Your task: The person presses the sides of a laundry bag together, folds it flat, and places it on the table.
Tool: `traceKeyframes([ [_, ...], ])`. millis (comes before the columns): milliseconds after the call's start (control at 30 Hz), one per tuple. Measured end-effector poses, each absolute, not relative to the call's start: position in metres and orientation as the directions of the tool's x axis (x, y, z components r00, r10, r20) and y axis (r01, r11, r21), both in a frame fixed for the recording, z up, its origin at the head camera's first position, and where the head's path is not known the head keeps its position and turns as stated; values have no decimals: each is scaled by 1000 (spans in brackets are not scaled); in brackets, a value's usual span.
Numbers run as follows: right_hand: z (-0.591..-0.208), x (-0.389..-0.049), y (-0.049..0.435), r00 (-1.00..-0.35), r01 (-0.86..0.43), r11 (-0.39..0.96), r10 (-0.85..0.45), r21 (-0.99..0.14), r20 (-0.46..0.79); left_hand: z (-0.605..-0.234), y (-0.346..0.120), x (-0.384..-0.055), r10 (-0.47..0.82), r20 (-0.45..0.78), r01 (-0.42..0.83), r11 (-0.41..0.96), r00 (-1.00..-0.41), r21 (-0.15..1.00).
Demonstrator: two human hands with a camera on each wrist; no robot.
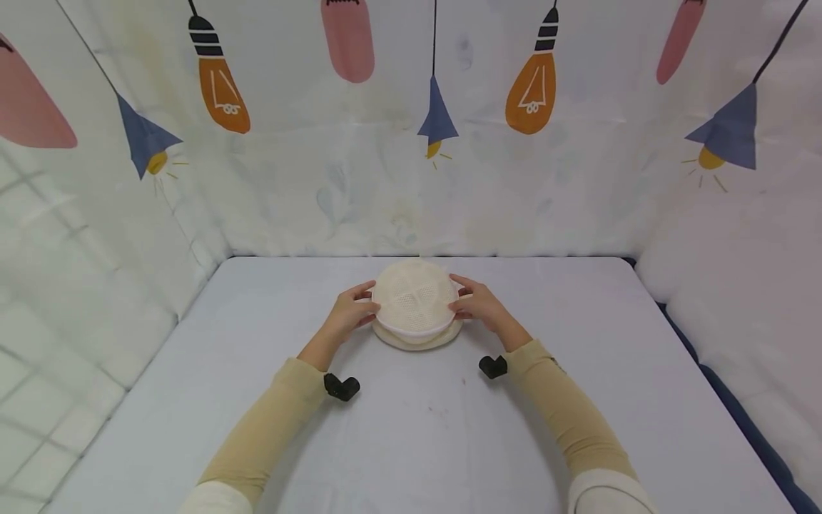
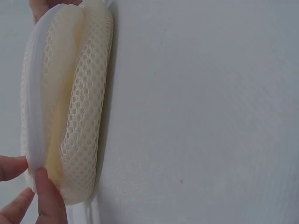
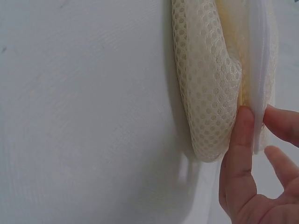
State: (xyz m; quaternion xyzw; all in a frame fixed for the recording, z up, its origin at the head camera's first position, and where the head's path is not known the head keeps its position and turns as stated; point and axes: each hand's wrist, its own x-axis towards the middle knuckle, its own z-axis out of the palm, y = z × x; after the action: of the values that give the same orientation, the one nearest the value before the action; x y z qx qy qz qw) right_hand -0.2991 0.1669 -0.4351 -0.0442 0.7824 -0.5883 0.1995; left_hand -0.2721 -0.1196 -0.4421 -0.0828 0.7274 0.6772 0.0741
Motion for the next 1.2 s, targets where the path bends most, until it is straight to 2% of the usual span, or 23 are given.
traceKeyframes([
  [667, -432, -304, 164, -906, 145, 426, -307, -893, -293, -443, -121, -275, -11, -243, -243, 98, -970, 965],
  [1200, -435, -306, 164, -908, 136, 434, -304, -890, -287, -443, -118, -278, -21, -220, -220, 177, -975, 959],
])
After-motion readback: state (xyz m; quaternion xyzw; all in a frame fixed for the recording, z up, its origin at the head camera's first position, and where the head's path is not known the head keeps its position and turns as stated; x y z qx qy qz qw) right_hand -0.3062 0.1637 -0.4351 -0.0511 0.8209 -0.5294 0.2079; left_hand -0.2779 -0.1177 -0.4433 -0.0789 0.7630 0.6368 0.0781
